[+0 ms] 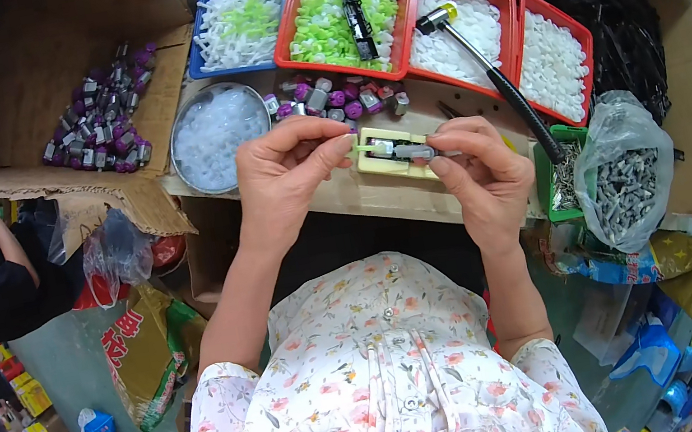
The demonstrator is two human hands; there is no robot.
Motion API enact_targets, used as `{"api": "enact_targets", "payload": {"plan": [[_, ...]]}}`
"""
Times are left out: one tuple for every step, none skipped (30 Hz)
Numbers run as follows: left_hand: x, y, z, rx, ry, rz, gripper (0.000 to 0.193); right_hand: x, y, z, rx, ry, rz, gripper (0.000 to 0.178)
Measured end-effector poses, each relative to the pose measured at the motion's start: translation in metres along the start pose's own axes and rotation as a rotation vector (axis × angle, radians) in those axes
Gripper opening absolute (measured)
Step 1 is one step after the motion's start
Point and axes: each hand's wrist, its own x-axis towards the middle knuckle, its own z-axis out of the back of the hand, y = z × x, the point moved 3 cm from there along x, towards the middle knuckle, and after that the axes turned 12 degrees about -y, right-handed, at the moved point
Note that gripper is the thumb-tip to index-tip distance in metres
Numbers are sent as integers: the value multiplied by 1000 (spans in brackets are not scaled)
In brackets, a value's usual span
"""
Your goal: Assembling small plastic and metal components at a workbench.
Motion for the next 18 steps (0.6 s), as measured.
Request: {"api": "enact_targets", "payload": {"plan": [[0, 0, -5, 1, 5, 2, 13, -1, 0, 3, -5, -16, 14, 25], [1, 1, -9, -4, 21, 6, 13, -2, 0, 6, -9, -31, 29, 25], [1, 1, -13, -8, 37, 9, 13, -3, 0, 9, -9, -37, 28, 25], [1, 2, -16, -5, 42, 11, 13, -3, -1, 13, -4, -44, 6, 26], [0, 2, -19, -25, 56, 15, 13, -4, -2, 16, 2, -51, -17, 26], [0, 3, -22, -44, 70, 20, 13, -5, -3, 18, 2, -57, -17, 26], [-1, 3, -25, -42, 75, 22, 13, -5, -5, 19, 17, -63, -28, 26], [-1, 4, -27, -34, 80, 40, 13, -5, -7, 21, 32, -68, -38, 25], [-1, 5, -28, -25, 85, 59, 13, -5, -6, 22, 33, -72, -39, 25], [-1, 5, -29, -22, 88, 60, 13, -5, -4, 22, 28, -69, -23, 26], [0, 7, -29, -33, 98, 88, 13, -5, -3, 23, 24, -64, -6, 26], [1, 9, -30, -44, 106, 116, 13, -5, -5, 25, 24, -66, -7, 26], [1, 9, -30, -44, 108, 117, 13, -5, -7, 27, -1, -37, 40, 27], [2, 11, -30, -67, 113, 179, 14, -5, -7, 28, -27, -7, 87, 27], [3, 13, -29, -90, 116, 241, 14, -4, -7, 29, -27, -6, 86, 27], [4, 13, -28, -91, 115, 241, 14, -4, -5, 29, -66, 19, 93, 28], [5, 15, -28, -119, 125, 300, 15, -3, -4, 29, -106, 43, 100, 30], [5, 16, -27, -147, 136, 358, 16, -2, -4, 30, -107, 46, 99, 30]]}}
